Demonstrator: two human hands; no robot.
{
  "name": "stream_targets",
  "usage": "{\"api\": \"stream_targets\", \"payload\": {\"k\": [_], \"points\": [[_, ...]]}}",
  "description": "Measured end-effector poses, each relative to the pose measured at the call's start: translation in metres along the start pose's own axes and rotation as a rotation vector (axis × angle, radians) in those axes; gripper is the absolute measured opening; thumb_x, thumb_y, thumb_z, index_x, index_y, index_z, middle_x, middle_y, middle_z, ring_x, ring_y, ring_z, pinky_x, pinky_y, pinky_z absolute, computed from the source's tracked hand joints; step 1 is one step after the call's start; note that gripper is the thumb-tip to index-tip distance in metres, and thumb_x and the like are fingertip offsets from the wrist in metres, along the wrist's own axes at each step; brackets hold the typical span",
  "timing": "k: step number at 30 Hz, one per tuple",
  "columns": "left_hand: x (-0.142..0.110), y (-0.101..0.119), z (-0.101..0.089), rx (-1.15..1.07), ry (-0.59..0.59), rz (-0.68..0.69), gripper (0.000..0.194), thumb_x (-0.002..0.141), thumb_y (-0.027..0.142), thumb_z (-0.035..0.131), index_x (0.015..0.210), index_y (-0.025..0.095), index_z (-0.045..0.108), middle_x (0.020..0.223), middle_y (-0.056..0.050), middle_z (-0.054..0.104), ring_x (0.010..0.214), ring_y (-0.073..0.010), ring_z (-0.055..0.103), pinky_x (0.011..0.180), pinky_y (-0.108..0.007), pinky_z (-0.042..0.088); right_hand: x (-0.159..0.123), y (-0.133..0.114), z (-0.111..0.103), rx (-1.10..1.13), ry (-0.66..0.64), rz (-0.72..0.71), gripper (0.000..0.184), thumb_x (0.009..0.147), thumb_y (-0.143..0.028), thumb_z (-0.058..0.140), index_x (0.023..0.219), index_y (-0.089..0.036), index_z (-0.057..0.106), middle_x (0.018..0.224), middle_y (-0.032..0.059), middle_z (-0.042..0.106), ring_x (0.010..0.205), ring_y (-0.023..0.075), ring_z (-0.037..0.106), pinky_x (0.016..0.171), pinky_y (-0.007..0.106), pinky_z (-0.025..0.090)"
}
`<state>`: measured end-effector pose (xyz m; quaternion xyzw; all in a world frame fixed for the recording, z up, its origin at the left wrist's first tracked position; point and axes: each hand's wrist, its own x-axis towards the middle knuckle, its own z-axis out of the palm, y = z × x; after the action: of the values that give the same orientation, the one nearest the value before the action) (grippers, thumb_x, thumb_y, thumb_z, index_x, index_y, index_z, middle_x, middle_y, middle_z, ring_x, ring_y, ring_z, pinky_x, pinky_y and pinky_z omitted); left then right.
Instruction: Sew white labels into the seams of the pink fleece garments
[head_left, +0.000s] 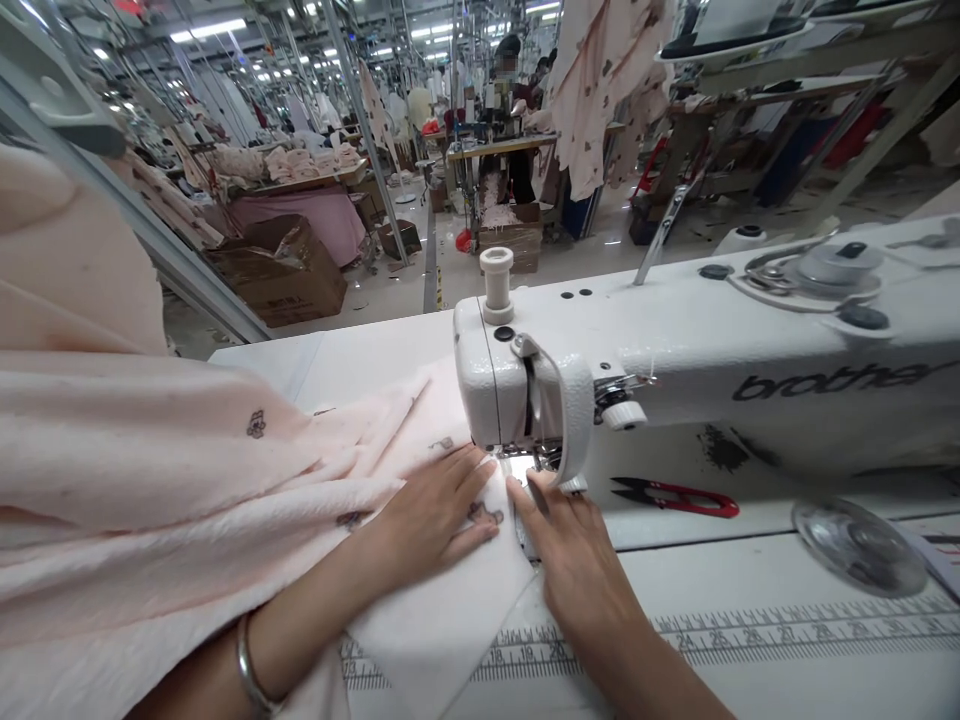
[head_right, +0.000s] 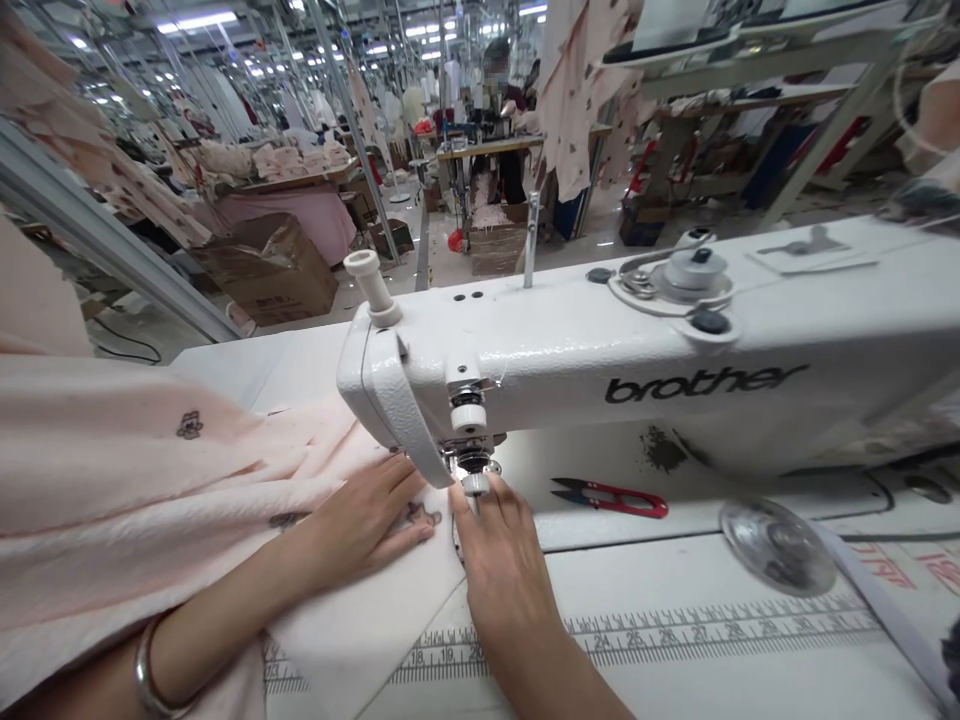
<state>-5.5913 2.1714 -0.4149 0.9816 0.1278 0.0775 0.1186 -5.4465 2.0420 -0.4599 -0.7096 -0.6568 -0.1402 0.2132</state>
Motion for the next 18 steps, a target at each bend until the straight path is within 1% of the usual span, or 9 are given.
{"api": "stream_targets", "payload": {"k": [4,6,8,11,13,15,16,17,18], "points": [[-0.001,-0.002,0.003,0.020,0.004,-0.001,0.034,0.090,0.039,0.044,0.112,0.014,0.048,0.117,-0.014,0.052,0.117,-0.0282,0.046,0.097,-0.047,0.043,-0.005,0.000,0.000,0.068,-0.026,0.001,0.068,0.065,0.015,0.029,0.122,-0.013,0.053,0.119,0.0132,0.050,0.112,0.0268,0.045,0.087,0.043,0.050],[-0.002,-0.001,0.003,0.022,0.005,-0.002,0.037,0.090,0.040,0.043,0.116,0.014,0.046,0.121,-0.015,0.051,0.118,-0.0272,0.045,0.098,-0.045,0.043,-0.008,0.001,-0.001,0.066,-0.016,-0.017,0.068,0.066,0.015,0.028,0.123,-0.012,0.052,0.121,0.0130,0.050,0.114,0.0271,0.043,0.089,0.043,0.049],[-0.003,0.001,0.004,0.017,0.026,0.006,0.040,0.089,0.040,0.044,0.120,0.014,0.043,0.124,-0.015,0.049,0.119,-0.0262,0.045,0.099,-0.044,0.043,-0.012,-0.001,-0.003,0.056,0.012,-0.050,0.064,0.069,0.015,0.028,0.124,-0.010,0.051,0.122,0.0135,0.050,0.117,0.0273,0.042,0.090,0.043,0.048],[-0.002,0.001,0.003,0.015,0.070,0.009,0.041,0.090,0.037,0.044,0.125,0.015,0.040,0.125,-0.014,0.049,0.121,-0.0256,0.045,0.100,-0.045,0.042,-0.013,-0.013,-0.002,0.037,0.028,-0.081,0.061,0.071,0.014,0.028,0.126,-0.005,0.048,0.126,0.0146,0.050,0.121,0.0267,0.041,0.094,0.042,0.046],[-0.002,-0.004,0.002,0.021,0.108,-0.041,0.042,0.090,0.034,0.044,0.127,0.016,0.039,0.127,-0.015,0.047,0.121,-0.0252,0.045,0.099,-0.043,0.044,-0.012,-0.028,0.002,0.004,0.036,-0.055,0.061,0.071,0.013,0.027,0.126,-0.004,0.048,0.129,0.0151,0.050,0.123,0.0269,0.040,0.094,0.042,0.045],[-0.006,-0.010,-0.001,0.069,0.136,-0.127,0.045,0.089,0.035,0.044,0.129,0.014,0.038,0.130,-0.016,0.046,0.122,-0.0258,0.044,0.100,-0.043,0.043,-0.012,-0.041,0.006,-0.016,0.052,-0.050,0.057,0.073,0.009,0.029,0.124,-0.003,0.050,0.129,0.0158,0.050,0.123,0.0278,0.041,0.093,0.043,0.045],[-0.012,-0.013,-0.003,0.110,0.135,-0.166,0.047,0.089,0.036,0.045,0.130,0.014,0.038,0.131,-0.016,0.045,0.123,-0.0267,0.044,0.101,-0.044,0.042,-0.014,-0.043,0.006,-0.007,0.062,-0.079,0.055,0.074,0.007,0.029,0.123,-0.003,0.052,0.129,0.0152,0.051,0.122,0.0271,0.042,0.094,0.042,0.045],[-0.021,-0.014,-0.007,0.156,0.122,-0.194,0.049,0.089,0.038,0.046,0.131,0.014,0.039,0.132,-0.016,0.046,0.124,-0.0276,0.043,0.101,-0.045,0.042,-0.018,-0.040,0.005,0.010,0.067,-0.116,0.054,0.076,0.005,0.029,0.124,-0.006,0.052,0.129,0.0135,0.052,0.122,0.0258,0.043,0.094,0.042,0.044],[-0.033,-0.013,-0.012,0.198,0.104,-0.206,0.051,0.088,0.040,0.047,0.132,0.015,0.039,0.133,-0.016,0.046,0.124,-0.0281,0.044,0.101,-0.046,0.042,-0.025,-0.031,0.001,0.023,0.070,-0.130,0.056,0.077,0.003,0.028,0.127,-0.009,0.050,0.130,0.0109,0.052,0.123,0.0238,0.042,0.095,0.041,0.044]]}}
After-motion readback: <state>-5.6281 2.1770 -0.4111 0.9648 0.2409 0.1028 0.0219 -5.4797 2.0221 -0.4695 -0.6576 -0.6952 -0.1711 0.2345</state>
